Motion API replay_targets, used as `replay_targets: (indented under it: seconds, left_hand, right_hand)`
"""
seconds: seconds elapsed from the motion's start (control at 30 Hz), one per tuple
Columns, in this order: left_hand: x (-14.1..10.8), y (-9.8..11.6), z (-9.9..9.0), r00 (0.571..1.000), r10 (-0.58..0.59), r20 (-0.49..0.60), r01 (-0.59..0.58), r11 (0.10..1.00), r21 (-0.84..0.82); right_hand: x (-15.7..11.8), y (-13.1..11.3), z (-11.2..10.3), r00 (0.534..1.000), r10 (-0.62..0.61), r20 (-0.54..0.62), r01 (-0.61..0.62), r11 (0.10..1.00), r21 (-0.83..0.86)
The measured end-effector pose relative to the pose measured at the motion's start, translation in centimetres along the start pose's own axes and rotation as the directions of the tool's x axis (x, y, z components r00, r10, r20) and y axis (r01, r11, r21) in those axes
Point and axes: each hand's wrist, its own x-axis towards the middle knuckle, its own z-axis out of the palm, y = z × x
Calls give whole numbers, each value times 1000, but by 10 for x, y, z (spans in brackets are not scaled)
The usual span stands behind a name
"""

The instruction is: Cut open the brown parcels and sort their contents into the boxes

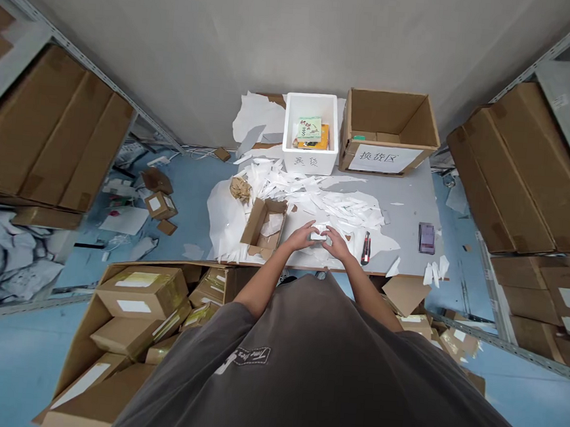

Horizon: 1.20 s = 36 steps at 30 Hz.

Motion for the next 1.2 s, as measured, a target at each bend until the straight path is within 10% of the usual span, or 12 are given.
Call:
replay_targets:
  seconds: [0.3, 0.73, 1.0, 1.2]
  left_hand:
    - [-2, -22, 39, 940, -231, -252, 115, 908, -404]
    - [35, -54, 61, 854, -500, -144, 262, 652, -711]
    - [64, -3, 1, 953, -283, -109, 135, 715, -686]
    - [164, 50, -62, 969, -128, -211, -53, 728, -684]
  right_hand:
    - [4, 16, 6, 991, 133, 6, -131, 960, 248]
    - [58, 38, 57, 935, 352, -31, -269, 766, 584]
    - [99, -15, -21, 893, 397, -212, -193, 764, 616]
    - [171, -37, -122, 893, 297, -337, -29, 786, 617]
